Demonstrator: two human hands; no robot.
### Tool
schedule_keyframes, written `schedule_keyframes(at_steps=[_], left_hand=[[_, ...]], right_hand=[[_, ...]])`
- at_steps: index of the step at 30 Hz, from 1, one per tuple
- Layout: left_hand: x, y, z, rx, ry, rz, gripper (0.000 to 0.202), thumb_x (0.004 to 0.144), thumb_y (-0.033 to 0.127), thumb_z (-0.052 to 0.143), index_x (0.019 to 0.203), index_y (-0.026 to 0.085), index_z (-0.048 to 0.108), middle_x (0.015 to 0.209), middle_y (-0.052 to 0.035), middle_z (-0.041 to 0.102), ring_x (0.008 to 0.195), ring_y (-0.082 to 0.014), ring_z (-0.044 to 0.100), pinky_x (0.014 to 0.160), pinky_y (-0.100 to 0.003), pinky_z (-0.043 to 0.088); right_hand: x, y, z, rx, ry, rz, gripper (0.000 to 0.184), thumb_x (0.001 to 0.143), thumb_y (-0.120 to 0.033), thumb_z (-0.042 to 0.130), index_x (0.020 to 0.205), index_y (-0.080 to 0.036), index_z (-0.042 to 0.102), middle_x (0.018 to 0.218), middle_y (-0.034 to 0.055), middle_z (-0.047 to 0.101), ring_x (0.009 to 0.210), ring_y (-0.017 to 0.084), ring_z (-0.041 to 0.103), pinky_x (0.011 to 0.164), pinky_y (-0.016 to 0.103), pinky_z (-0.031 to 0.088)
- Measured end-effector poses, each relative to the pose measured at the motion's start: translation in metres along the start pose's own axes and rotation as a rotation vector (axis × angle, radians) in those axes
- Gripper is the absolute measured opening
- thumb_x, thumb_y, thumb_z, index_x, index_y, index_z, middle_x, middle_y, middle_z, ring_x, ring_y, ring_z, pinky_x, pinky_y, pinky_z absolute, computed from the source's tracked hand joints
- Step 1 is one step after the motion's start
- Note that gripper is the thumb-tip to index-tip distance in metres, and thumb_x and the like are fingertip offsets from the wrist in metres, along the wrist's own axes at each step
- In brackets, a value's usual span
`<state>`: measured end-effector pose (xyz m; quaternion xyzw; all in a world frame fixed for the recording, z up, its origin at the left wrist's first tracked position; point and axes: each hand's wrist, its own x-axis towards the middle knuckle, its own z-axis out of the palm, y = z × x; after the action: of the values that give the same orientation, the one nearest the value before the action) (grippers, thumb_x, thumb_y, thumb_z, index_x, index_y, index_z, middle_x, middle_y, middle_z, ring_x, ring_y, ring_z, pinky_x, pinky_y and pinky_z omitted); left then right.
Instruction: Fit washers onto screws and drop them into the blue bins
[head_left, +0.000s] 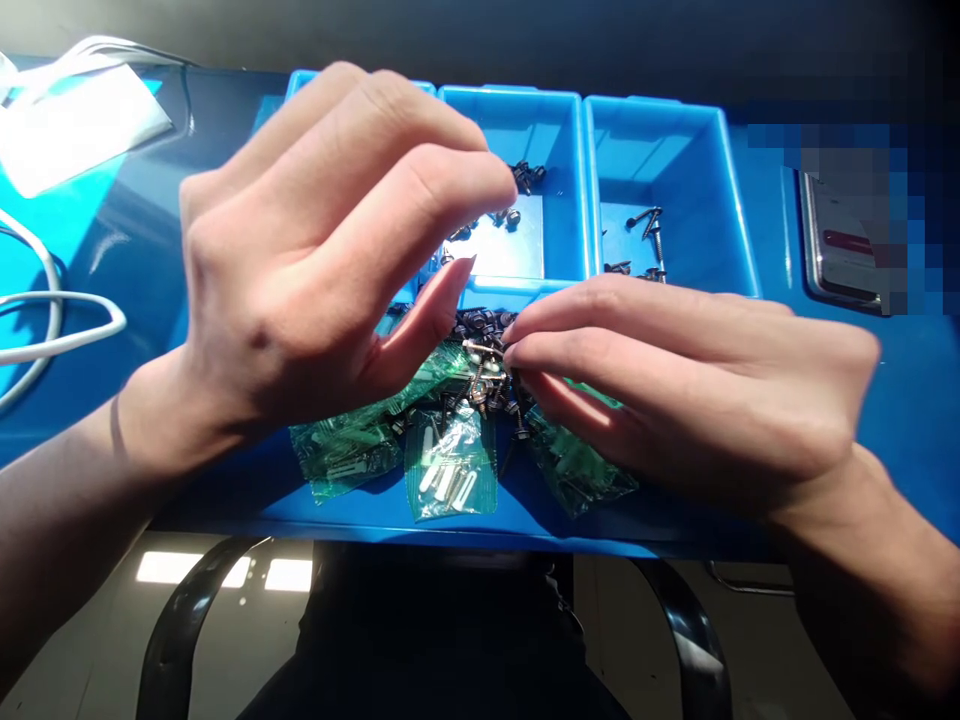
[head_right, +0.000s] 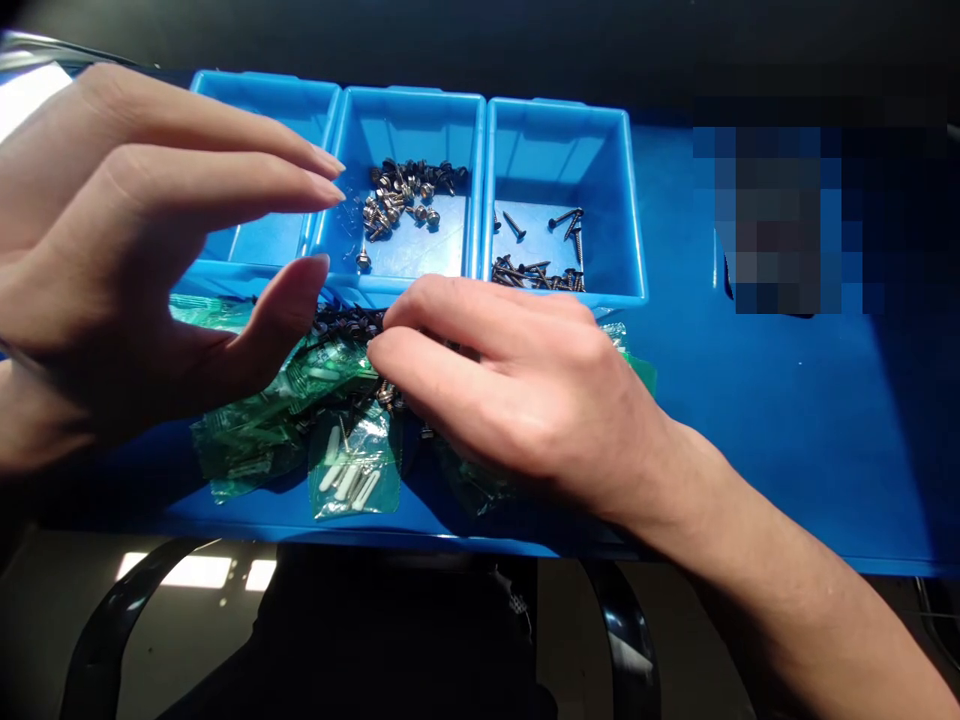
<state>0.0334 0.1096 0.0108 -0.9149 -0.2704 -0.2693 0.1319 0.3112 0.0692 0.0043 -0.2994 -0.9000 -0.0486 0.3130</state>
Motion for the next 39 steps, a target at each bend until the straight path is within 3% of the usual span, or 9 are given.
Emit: schedule_keyframes(at_steps=[10, 17, 23, 25, 27, 29, 32, 36, 39], left_hand=[[0.000, 0.001, 0.002, 0.010, 0.000, -0.009, 0.036, 0.113, 0.024, 0.062, 0.148, 0.015, 0.062, 0.147, -0.0140, 0.075, 0.131, -0.0350, 0.077, 0.111, -0.056, 0.068], [-0.001, -0.001, -0.001, 0.011, -0.002, 0.020, 0.038, 0.114, 0.025, 0.063, 0.149, 0.012, 0.061, 0.146, -0.0164, 0.075, 0.132, -0.0354, 0.077, 0.110, -0.057, 0.068], [-0.001, -0.006, -0.002, 0.003, -0.011, 0.036, 0.038, 0.113, 0.028, 0.061, 0.149, 0.014, 0.061, 0.143, -0.0168, 0.075, 0.127, -0.0349, 0.077, 0.106, -0.058, 0.068], [-0.001, -0.005, 0.002, -0.044, 0.035, 0.038, 0.039, 0.115, 0.036, 0.060, 0.150, 0.018, 0.062, 0.143, -0.0147, 0.076, 0.132, -0.0356, 0.077, 0.109, -0.059, 0.068], [0.000, -0.002, 0.009, -0.124, 0.102, 0.004, 0.049, 0.118, 0.057, 0.055, 0.154, 0.026, 0.062, 0.148, -0.0109, 0.074, 0.147, -0.0386, 0.071, 0.117, -0.062, 0.069], [0.000, 0.003, 0.015, -0.204, 0.165, -0.055, 0.064, 0.114, 0.079, 0.048, 0.156, 0.032, 0.062, 0.152, -0.0090, 0.072, 0.161, -0.0419, 0.061, 0.122, -0.067, 0.068], [0.000, 0.013, 0.021, -0.277, 0.187, -0.125, 0.075, 0.108, 0.091, 0.050, 0.152, 0.032, 0.066, 0.150, -0.0103, 0.072, 0.166, -0.0454, 0.056, 0.123, -0.072, 0.068], [-0.005, 0.015, 0.018, -0.323, 0.179, -0.163, 0.067, 0.107, 0.086, 0.061, 0.148, 0.035, 0.070, 0.142, -0.0090, 0.076, 0.160, -0.0443, 0.063, 0.119, -0.073, 0.071], [-0.009, 0.006, 0.011, -0.244, 0.166, -0.006, 0.048, 0.112, 0.064, 0.069, 0.148, 0.033, 0.073, 0.137, -0.0049, 0.082, 0.139, -0.0370, 0.078, 0.111, -0.063, 0.075]], right_hand=[[0.000, 0.008, 0.007, -0.035, -0.024, -0.067, 0.009, 0.110, -0.016, 0.076, 0.109, -0.024, 0.072, 0.101, -0.0023, 0.081, 0.076, 0.011, 0.074, 0.056, 0.024, 0.055], [-0.001, 0.000, 0.000, -0.094, -0.008, -0.010, 0.009, 0.110, -0.019, 0.076, 0.111, -0.026, 0.072, 0.101, -0.0040, 0.084, 0.086, 0.017, 0.084, 0.061, 0.030, 0.062], [-0.001, -0.007, -0.001, -0.055, 0.029, 0.096, 0.012, 0.112, -0.018, 0.075, 0.117, -0.029, 0.075, 0.108, -0.0063, 0.086, 0.093, 0.013, 0.083, 0.074, 0.027, 0.066], [0.003, -0.008, -0.004, 0.035, 0.048, 0.188, 0.011, 0.114, -0.019, 0.073, 0.116, -0.030, 0.077, 0.109, -0.0078, 0.087, 0.095, 0.010, 0.083, 0.083, 0.025, 0.068], [0.009, -0.010, -0.009, 0.133, 0.088, 0.278, 0.011, 0.113, -0.022, 0.075, 0.109, -0.031, 0.081, 0.108, -0.0072, 0.087, 0.097, 0.010, 0.082, 0.088, 0.026, 0.068], [0.015, -0.011, -0.014, 0.238, 0.125, 0.359, 0.010, 0.107, -0.025, 0.083, 0.101, -0.033, 0.083, 0.103, -0.0048, 0.085, 0.097, 0.012, 0.081, 0.086, 0.029, 0.069], [0.017, -0.013, -0.020, 0.397, 0.106, 0.470, 0.015, 0.100, -0.022, 0.087, 0.101, -0.036, 0.081, 0.101, -0.0050, 0.085, 0.092, 0.017, 0.080, 0.078, 0.035, 0.071], [0.008, -0.013, -0.016, 0.455, 0.042, 0.503, 0.007, 0.108, -0.031, 0.077, 0.110, -0.032, 0.083, 0.108, -0.0024, 0.089, 0.090, 0.019, 0.085, 0.085, 0.035, 0.077], [0.002, -0.011, -0.010, 0.441, 0.096, 0.473, 0.007, 0.107, -0.031, 0.079, 0.111, -0.034, 0.084, 0.111, -0.0042, 0.090, 0.089, 0.021, 0.087, 0.085, 0.037, 0.080]])
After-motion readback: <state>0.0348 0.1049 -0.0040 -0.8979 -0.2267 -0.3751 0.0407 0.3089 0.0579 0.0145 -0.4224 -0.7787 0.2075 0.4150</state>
